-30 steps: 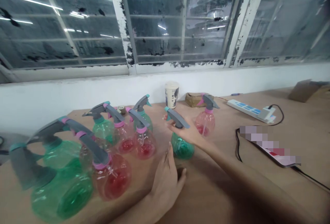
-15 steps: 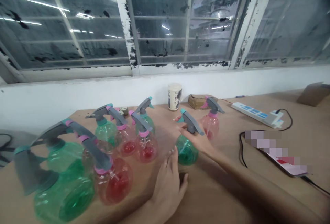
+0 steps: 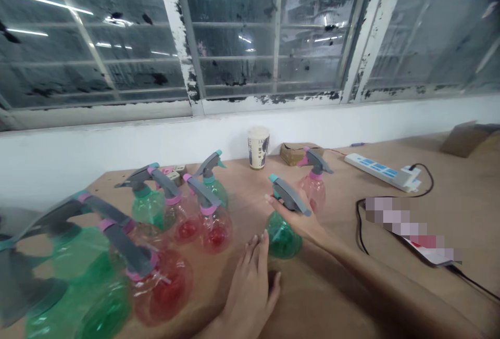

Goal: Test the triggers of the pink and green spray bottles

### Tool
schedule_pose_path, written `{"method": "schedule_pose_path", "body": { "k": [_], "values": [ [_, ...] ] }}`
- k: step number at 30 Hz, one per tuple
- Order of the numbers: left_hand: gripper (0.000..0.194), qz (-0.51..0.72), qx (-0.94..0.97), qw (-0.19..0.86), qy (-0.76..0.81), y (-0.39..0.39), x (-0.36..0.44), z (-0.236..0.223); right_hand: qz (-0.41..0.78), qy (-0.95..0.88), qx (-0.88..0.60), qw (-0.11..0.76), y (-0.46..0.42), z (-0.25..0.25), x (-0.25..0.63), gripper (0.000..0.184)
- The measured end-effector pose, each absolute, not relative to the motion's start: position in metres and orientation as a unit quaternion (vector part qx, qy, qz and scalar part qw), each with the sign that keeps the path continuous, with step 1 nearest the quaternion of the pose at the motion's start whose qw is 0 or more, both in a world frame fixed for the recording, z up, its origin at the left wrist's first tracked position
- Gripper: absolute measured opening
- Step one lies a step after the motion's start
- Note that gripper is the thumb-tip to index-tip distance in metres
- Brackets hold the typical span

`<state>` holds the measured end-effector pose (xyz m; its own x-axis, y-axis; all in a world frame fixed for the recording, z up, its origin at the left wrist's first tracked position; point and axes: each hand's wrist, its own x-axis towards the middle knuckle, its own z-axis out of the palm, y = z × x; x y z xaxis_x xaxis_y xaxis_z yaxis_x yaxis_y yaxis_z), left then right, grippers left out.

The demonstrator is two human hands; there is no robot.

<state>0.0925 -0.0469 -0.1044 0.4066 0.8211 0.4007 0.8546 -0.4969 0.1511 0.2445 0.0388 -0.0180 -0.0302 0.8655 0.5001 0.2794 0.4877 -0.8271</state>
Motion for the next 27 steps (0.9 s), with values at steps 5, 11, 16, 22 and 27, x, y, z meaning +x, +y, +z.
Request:
{"method": "schedule_pose_path", "body": {
  "k": [5, 11, 16, 22, 27],
  "values": [
    [0.074, -0.227, -0.842, 0.056, -0.486, -0.0456, 0.0905, -0.1057, 0.321, -0.673, -0.383, 0.545, 0.0421, -0.0175, 0.2452, 0.021],
    [0.074, -0.231, -0.838, 0.091, -0.486, -0.0458, 0.0905, -0.106, 0.355, -0.682, -0.346, 0.537, 0.0425, -0.017, 0.2441, 0.023],
    [0.073, -0.227, -0.838, 0.098, -0.486, -0.046, 0.0907, -0.1048, 0.356, -0.677, -0.335, 0.55, 0.0432, -0.0198, 0.2456, 0.029],
    [0.071, -0.226, -0.837, 0.087, -0.491, -0.0468, 0.0905, -0.1034, 0.337, -0.688, -0.331, 0.551, 0.0436, -0.0209, 0.246, 0.03],
    [0.071, -0.233, -0.834, 0.082, -0.493, -0.0467, 0.0907, -0.1044, 0.341, -0.685, -0.322, 0.558, 0.0436, -0.0189, 0.2449, 0.034]
  ]
}}
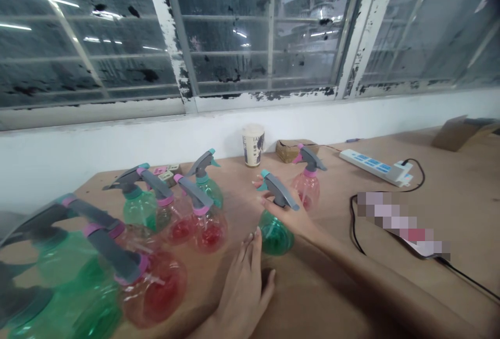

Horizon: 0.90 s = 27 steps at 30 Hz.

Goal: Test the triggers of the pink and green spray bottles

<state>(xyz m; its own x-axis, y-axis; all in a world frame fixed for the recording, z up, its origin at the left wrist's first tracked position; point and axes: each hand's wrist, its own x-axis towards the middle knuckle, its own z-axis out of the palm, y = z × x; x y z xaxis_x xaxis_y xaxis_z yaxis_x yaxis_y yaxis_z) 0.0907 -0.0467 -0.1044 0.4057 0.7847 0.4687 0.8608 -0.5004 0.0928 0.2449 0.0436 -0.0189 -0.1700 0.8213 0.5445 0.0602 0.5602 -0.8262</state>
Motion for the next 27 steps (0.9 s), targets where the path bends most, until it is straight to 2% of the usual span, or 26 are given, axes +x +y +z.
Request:
{"method": "schedule_pose_path", "body": {
  "k": [13, 20, 24, 27],
  "values": [
    [0.071, -0.222, -0.836, 0.098, -0.492, -0.0457, 0.092, -0.1038, 0.331, -0.696, -0.346, 0.535, 0.0463, -0.0193, 0.2459, 0.025],
    [0.073, -0.216, -0.842, 0.087, -0.486, -0.0461, 0.0915, -0.1028, 0.288, -0.67, -0.4, 0.555, 0.0467, -0.0202, 0.244, 0.007],
    [0.074, -0.216, -0.842, 0.068, -0.489, -0.0466, 0.0911, -0.1028, 0.301, -0.679, -0.379, 0.552, 0.0479, -0.0202, 0.2447, 0.007],
    [0.073, -0.215, -0.841, 0.054, -0.493, -0.0468, 0.0912, -0.1014, 0.336, -0.689, -0.348, 0.54, 0.049, -0.0184, 0.245, 0.017]
  ]
}}
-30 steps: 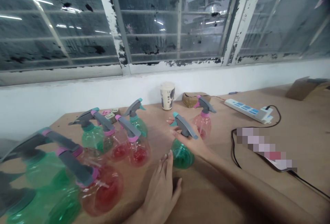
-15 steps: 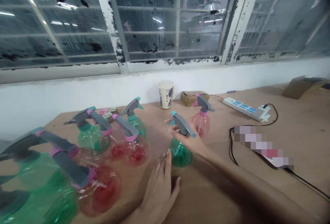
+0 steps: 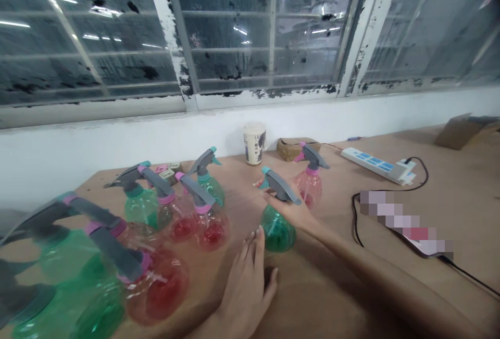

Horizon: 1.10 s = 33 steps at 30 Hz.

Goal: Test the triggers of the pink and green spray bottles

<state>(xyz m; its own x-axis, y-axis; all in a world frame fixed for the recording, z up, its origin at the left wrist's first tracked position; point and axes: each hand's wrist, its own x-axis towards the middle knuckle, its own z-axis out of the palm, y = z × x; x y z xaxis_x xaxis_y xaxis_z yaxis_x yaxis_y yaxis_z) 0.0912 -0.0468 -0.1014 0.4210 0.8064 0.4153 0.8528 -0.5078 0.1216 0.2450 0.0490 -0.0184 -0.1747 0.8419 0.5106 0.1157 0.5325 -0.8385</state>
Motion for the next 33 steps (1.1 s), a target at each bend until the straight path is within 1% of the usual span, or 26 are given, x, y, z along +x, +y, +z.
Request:
{"method": "schedule_pose_path", "body": {
  "k": [3, 6, 11, 24, 29, 33],
  "values": [
    [0.073, -0.213, -0.843, 0.047, -0.492, -0.047, 0.091, -0.1, 0.344, -0.689, -0.343, 0.538, 0.049, -0.019, 0.245, 0.025],
    [0.073, -0.208, -0.843, 0.054, -0.494, -0.046, 0.091, -0.1, 0.343, -0.69, -0.34, 0.538, 0.049, -0.021, 0.246, 0.028],
    [0.072, -0.206, -0.841, 0.065, -0.496, -0.047, 0.092, -0.101, 0.338, -0.692, -0.344, 0.537, 0.048, -0.022, 0.246, 0.028],
    [0.073, -0.218, -0.841, 0.047, -0.493, -0.046, 0.091, -0.101, 0.341, -0.688, -0.35, 0.536, 0.046, -0.02, 0.246, 0.026],
    [0.073, -0.207, -0.841, 0.076, -0.494, -0.046, 0.091, -0.102, 0.337, -0.689, -0.349, 0.538, 0.047, -0.021, 0.245, 0.027],
    [0.071, -0.202, -0.817, 0.104, -0.531, -0.051, 0.094, -0.099, 0.31, -0.669, -0.368, 0.566, 0.058, -0.021, 0.231, 0.028]
  ]
}}
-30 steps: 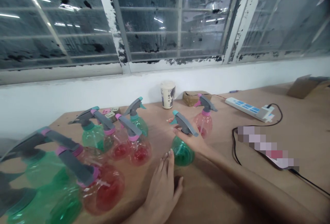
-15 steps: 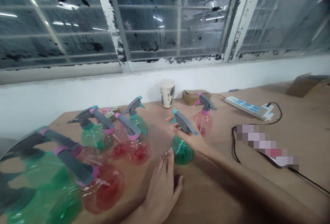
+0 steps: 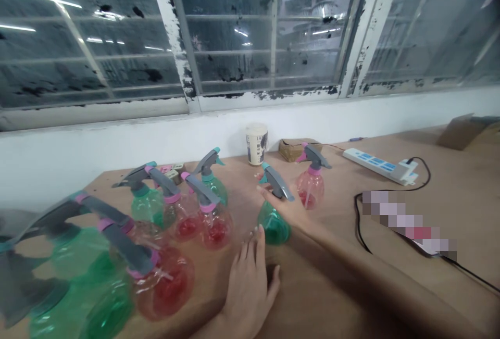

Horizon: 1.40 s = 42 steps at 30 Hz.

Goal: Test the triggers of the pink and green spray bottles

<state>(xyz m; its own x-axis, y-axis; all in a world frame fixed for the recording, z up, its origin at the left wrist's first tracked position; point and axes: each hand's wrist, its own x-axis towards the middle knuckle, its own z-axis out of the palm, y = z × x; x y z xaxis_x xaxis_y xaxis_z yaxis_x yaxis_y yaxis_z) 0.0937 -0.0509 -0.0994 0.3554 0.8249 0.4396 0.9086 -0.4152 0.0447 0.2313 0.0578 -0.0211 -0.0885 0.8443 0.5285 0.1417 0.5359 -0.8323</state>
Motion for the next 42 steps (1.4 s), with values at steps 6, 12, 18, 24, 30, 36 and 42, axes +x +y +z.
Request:
{"method": "schedule_pose_path", "body": {
  "k": [6, 12, 18, 24, 30, 36, 42],
  "values": [
    [0.066, -0.208, -0.856, 0.095, -0.463, -0.067, 0.098, -0.096, 0.239, -0.625, -0.417, 0.615, 0.092, -0.021, 0.187, 0.035],
    [0.067, -0.209, -0.882, 0.026, -0.421, -0.069, 0.096, -0.098, 0.252, -0.62, -0.421, 0.612, 0.101, -0.017, 0.158, 0.048],
    [0.064, -0.19, -0.876, -0.039, -0.442, -0.067, 0.098, -0.094, 0.261, -0.68, -0.433, 0.531, 0.098, -0.016, 0.178, 0.107],
    [0.061, -0.207, -0.865, -0.06, -0.453, -0.067, 0.098, -0.091, 0.266, -0.717, -0.474, 0.436, 0.06, -0.016, 0.257, 0.076],
    [0.063, -0.236, -0.864, -0.05, -0.442, -0.064, 0.098, -0.094, 0.269, -0.633, -0.575, 0.443, 0.038, -0.032, 0.352, 0.043],
    [0.06, -0.231, -0.855, -0.057, -0.462, -0.063, 0.098, -0.095, 0.222, -0.558, -0.59, 0.54, 0.072, -0.033, 0.368, 0.082],
    [0.059, -0.225, -0.855, -0.068, -0.462, -0.061, 0.097, -0.097, 0.247, -0.618, -0.497, 0.557, 0.101, -0.017, 0.339, 0.053]
  ]
}}
